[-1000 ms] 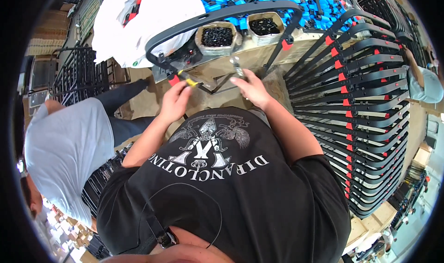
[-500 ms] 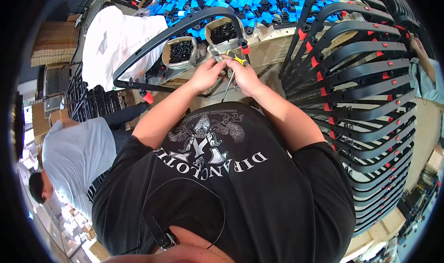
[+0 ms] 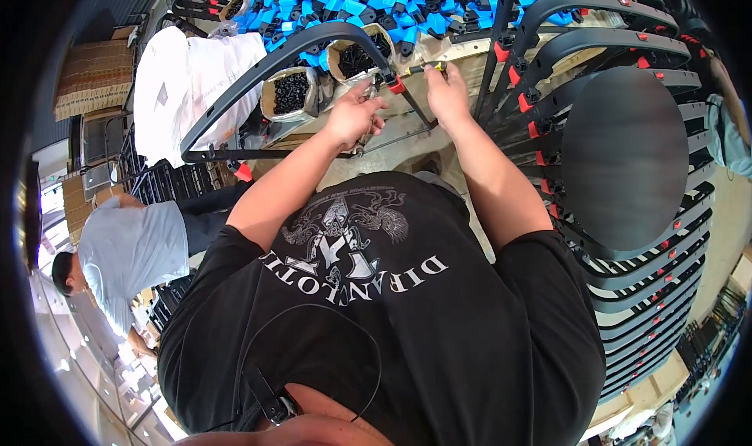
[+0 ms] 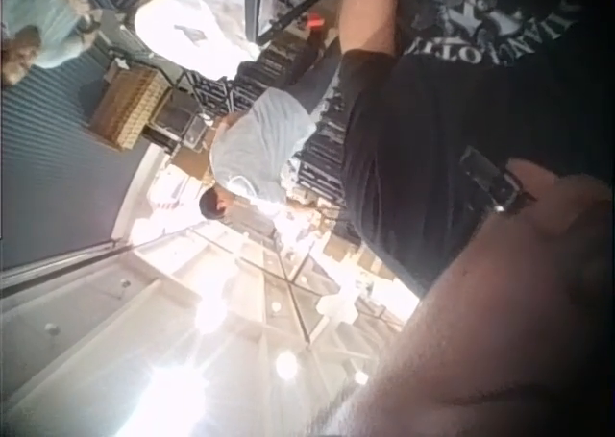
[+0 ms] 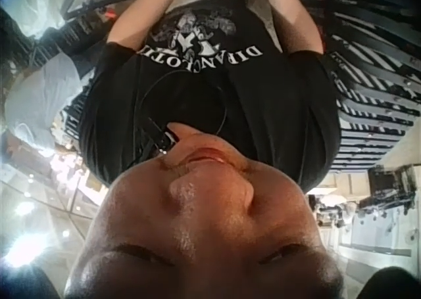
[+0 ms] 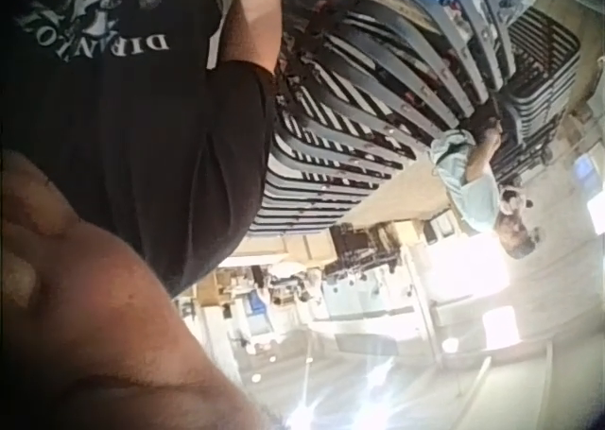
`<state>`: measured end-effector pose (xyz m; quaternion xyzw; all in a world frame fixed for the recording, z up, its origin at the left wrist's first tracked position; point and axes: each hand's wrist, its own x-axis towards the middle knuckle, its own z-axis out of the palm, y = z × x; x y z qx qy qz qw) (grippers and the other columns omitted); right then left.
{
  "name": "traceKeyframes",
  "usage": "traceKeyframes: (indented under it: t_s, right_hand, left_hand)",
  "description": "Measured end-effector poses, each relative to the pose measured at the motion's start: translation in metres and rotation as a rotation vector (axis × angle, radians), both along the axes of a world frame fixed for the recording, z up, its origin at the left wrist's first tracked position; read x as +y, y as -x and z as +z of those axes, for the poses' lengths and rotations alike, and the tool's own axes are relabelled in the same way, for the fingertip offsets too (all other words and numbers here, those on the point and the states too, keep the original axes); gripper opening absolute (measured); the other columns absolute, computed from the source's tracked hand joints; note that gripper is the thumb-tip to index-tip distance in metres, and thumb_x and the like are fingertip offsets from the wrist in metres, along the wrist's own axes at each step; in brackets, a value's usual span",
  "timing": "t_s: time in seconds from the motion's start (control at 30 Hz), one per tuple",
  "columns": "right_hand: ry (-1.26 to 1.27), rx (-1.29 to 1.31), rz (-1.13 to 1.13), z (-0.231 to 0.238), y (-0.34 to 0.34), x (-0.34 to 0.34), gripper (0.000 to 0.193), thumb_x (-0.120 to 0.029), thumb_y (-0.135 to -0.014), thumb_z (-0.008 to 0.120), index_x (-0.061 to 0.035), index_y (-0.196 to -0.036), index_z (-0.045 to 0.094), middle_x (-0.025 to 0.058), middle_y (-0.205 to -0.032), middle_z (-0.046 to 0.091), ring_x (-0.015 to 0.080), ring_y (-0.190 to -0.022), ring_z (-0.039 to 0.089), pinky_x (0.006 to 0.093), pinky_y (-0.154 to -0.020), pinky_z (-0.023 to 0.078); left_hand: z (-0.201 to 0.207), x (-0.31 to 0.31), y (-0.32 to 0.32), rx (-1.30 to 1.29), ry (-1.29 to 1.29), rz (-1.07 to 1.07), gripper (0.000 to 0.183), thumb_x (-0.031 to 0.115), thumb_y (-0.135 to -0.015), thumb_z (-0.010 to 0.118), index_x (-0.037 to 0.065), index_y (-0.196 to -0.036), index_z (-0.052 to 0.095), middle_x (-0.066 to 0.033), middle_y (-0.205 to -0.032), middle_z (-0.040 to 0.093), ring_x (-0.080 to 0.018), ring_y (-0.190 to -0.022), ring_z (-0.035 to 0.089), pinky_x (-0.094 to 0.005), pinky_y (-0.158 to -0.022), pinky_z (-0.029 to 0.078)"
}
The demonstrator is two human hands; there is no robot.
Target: Assembling metal frames by attaching various plastic components and stacking the completed units.
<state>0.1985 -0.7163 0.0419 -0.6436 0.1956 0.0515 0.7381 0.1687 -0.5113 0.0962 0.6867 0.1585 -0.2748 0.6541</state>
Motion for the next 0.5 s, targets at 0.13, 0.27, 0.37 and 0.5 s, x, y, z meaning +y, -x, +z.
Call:
traceKeyframes:
  t_s: [0.13,0.27,0.37,0.5]
  right_hand:
    - [-0.059,0.022,0.018,-0.012,-0.023,0.007,0.028,-0.031,-0.096,0.06,-0.0029,-0.101,0.064,0.0025,-0.085,0.062,0.012,-0.074,0.051,0.0307,-0.068,0.042]
    - [-0.173,0.15,-0.012,-0.009,-0.027,0.012,0.031,-0.031,-0.096,0.059,-0.0018,-0.103,0.065,0.0042,-0.089,0.063,0.0126,-0.082,0.054,0.0298,-0.075,0.042]
    - [-0.157,0.13,0.058,-0.001,-0.028,0.01,0.038,-0.037,-0.097,0.059,-0.0006,-0.107,0.065,0.0059,-0.091,0.064,0.013,-0.085,0.056,0.0312,-0.076,0.043]
    - [-0.02,0.036,0.132,-0.026,-0.041,-0.016,0.048,-0.045,-0.099,0.057,0.0012,-0.109,0.065,0.0088,-0.085,0.064,0.0147,-0.077,0.058,0.0337,-0.07,0.045]
  left_hand:
    - [0.019,-0.013,-0.002,0.032,0.062,0.034,0.075,0.006,-0.097,0.057,0.0,-0.159,0.015,-0.0183,-0.106,0.065,-0.0208,-0.063,0.063,-0.0335,-0.053,0.054]
    - [0.028,-0.012,-0.009,0.12,0.221,0.068,0.061,0.008,-0.098,0.058,-0.005,-0.149,0.029,-0.0154,-0.104,0.067,-0.0187,-0.069,0.065,-0.0308,-0.055,0.054]
    - [0.025,-0.008,-0.017,0.142,0.284,0.045,0.042,0.009,-0.098,0.059,-0.005,-0.135,0.044,-0.0136,-0.103,0.068,-0.0187,-0.074,0.066,-0.0324,-0.06,0.055]
    - [0.021,-0.016,-0.017,0.132,0.255,0.0,0.026,0.008,-0.096,0.061,-0.001,-0.121,0.057,-0.0108,-0.103,0.069,-0.0187,-0.08,0.067,-0.0326,-0.067,0.055]
